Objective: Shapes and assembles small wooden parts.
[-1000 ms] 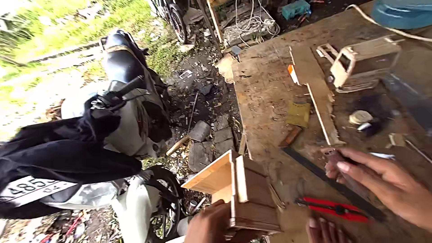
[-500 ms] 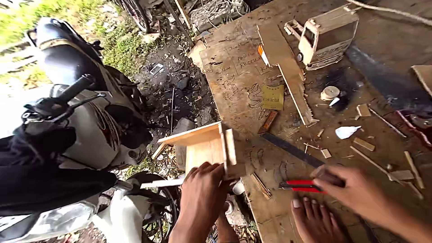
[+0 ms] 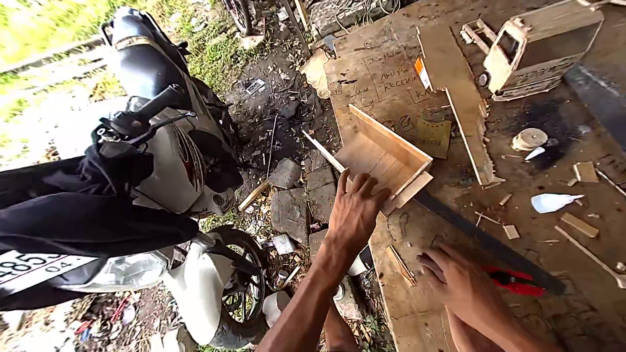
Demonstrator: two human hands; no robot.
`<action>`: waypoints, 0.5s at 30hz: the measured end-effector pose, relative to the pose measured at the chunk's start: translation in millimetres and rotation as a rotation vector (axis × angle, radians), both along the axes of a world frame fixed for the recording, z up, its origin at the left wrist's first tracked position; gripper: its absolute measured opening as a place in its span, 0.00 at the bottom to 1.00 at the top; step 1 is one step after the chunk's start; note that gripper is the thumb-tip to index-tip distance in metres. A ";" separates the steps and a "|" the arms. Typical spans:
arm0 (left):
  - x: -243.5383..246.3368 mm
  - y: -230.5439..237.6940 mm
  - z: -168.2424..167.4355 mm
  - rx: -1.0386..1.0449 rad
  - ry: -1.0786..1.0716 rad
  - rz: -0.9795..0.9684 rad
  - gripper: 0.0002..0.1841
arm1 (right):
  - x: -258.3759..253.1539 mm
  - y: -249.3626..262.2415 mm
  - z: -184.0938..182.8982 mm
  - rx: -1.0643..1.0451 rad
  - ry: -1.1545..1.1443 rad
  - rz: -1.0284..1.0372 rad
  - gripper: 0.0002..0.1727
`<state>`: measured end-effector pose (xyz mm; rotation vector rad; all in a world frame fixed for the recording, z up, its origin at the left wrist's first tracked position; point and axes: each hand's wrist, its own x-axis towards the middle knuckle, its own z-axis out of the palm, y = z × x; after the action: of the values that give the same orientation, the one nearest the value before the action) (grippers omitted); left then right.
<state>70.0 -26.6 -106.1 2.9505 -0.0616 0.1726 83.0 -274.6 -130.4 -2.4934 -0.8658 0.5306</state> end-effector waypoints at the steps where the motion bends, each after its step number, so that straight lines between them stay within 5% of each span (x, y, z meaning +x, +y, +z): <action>1: -0.8 -0.1 0.1 -0.021 -0.011 0.009 0.19 | 3.5 1.2 3.7 0.042 0.102 -0.039 0.18; 6: -5.6 0.0 -2.7 -0.118 -0.080 0.056 0.29 | 16.4 -1.5 8.8 0.240 0.704 -0.320 0.12; 10: -34.8 -15.9 1.6 -0.265 -0.138 0.218 0.34 | 14.3 -2.0 9.8 0.359 0.916 -0.502 0.09; 12: -66.4 -43.1 -5.0 -0.514 -0.155 0.396 0.29 | 14.1 -1.9 11.4 0.368 0.943 -0.543 0.11; 15: -100.2 -95.0 -23.3 -1.177 -0.005 0.581 0.17 | 13.0 -3.2 18.2 0.388 1.040 -0.560 0.12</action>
<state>-30.2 -121.6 -129.4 1.7195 0.6564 0.1967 96.0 -277.7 -112.2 -1.6155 0.1317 1.1389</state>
